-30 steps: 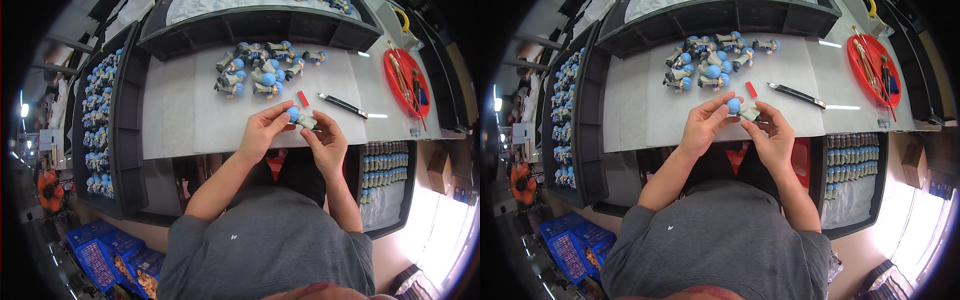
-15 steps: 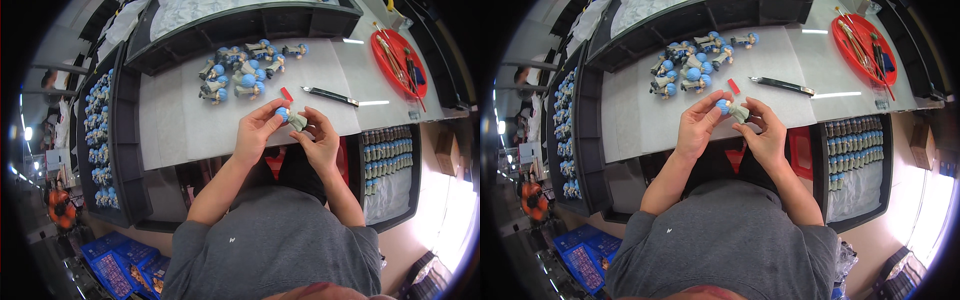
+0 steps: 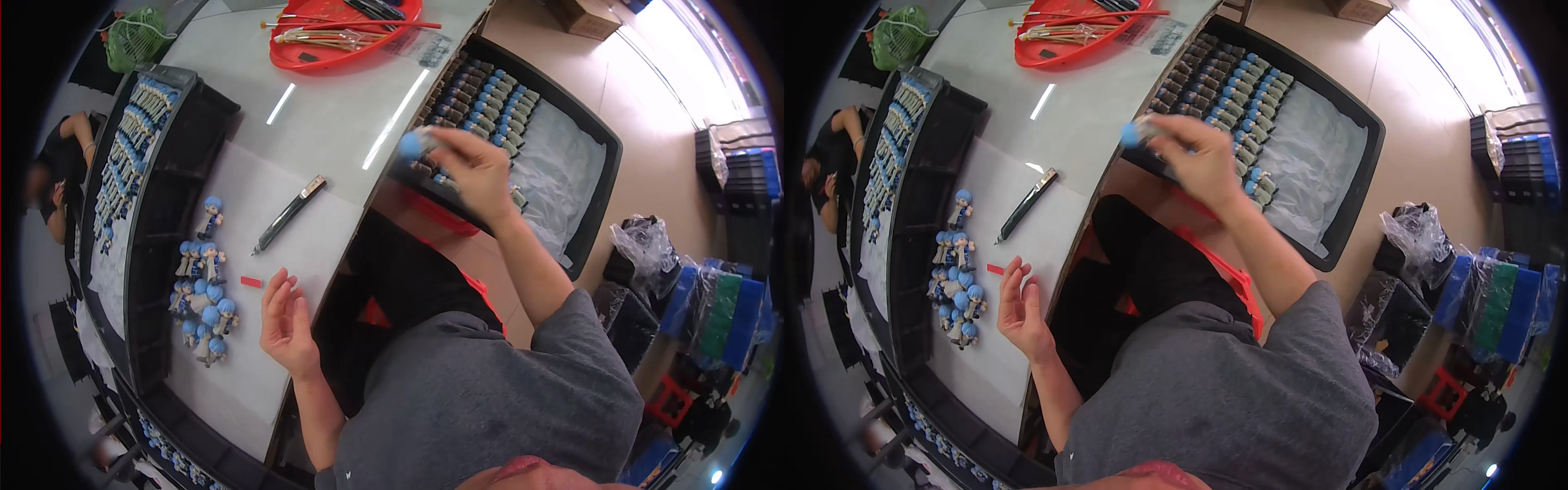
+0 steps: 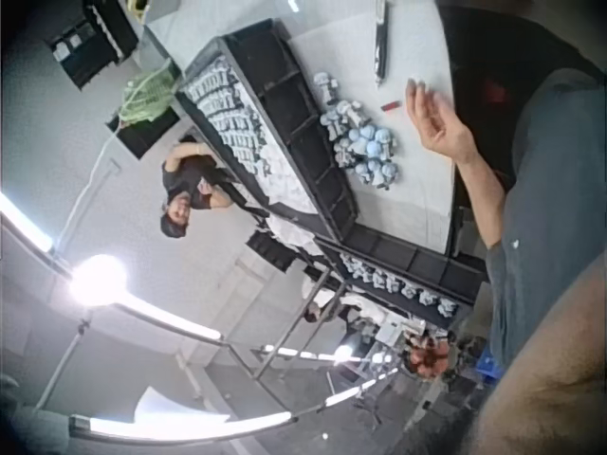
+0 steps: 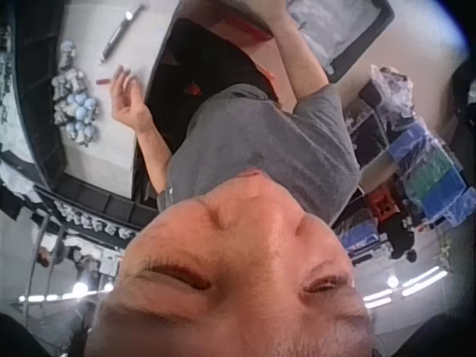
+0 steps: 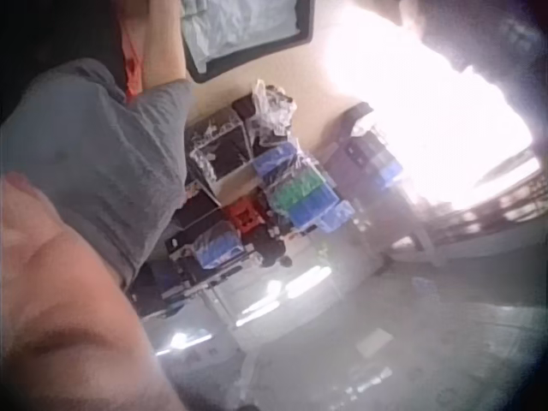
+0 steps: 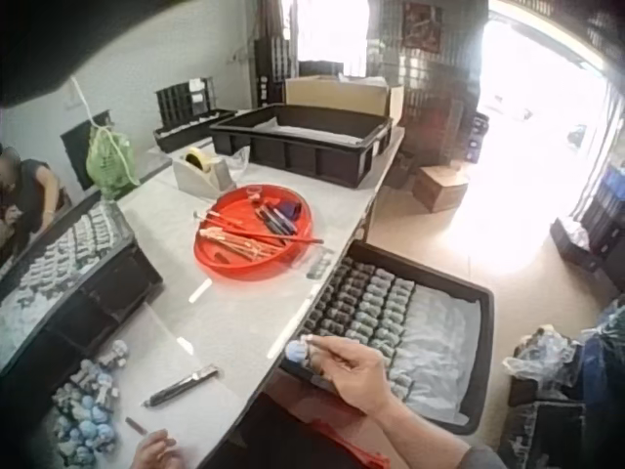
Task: Assembling small blue-haired toy figures by attaching heads to bodies and placing them in trays.
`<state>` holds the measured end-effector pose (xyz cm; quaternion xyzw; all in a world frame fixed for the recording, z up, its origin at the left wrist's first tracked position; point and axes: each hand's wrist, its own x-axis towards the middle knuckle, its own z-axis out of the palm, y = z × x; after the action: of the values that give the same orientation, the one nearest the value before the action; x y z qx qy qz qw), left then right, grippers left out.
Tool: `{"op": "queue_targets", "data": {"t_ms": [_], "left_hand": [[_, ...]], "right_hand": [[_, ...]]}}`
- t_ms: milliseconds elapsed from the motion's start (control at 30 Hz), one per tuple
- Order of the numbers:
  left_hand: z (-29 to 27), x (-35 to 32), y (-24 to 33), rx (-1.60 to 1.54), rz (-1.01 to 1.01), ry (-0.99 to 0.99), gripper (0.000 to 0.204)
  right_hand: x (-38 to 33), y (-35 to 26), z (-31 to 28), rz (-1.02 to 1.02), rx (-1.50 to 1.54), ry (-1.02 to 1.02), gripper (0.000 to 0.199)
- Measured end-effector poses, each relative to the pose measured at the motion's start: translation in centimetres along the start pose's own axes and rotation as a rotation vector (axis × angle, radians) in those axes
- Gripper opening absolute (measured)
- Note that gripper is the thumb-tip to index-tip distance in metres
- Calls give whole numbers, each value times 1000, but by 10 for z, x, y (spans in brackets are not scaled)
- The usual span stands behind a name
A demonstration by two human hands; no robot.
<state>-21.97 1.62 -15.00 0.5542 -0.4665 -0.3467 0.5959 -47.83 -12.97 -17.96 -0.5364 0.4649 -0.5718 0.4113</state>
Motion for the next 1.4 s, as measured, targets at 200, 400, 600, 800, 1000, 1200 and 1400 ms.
{"op": "queue_targets", "data": {"t_ms": [200, 400, 600, 800, 1000, 1200, 1400], "left_hand": [[-1, -2, -8, 77, -56, 134, 24], [6, 3, -3, 153, -46, 115, 22], [-5, -2, -3, 134, -51, 145, 19], [0, 4, -4, -17, -25, 76, 16], [-34, -7, 27, 419, 253, 109, 19], [-98, 25, 48, 1169, 395, 435, 22], [-129, 21, 18, 1041, 339, 340, 33]], "right_hand": [[-8, 92, -174, 150, -667, 453, 23], [-63, 137, -176, 404, -812, 387, 24], [-64, 163, -153, 333, -811, 330, 24], [-63, 167, -196, 374, -963, 143, 35], [-31, 99, -132, -121, -1172, 188, 38], [-27, 10, 16, -84, -117, -164, 24], [-63, -67, 153, -444, -268, -667, 15]]}}
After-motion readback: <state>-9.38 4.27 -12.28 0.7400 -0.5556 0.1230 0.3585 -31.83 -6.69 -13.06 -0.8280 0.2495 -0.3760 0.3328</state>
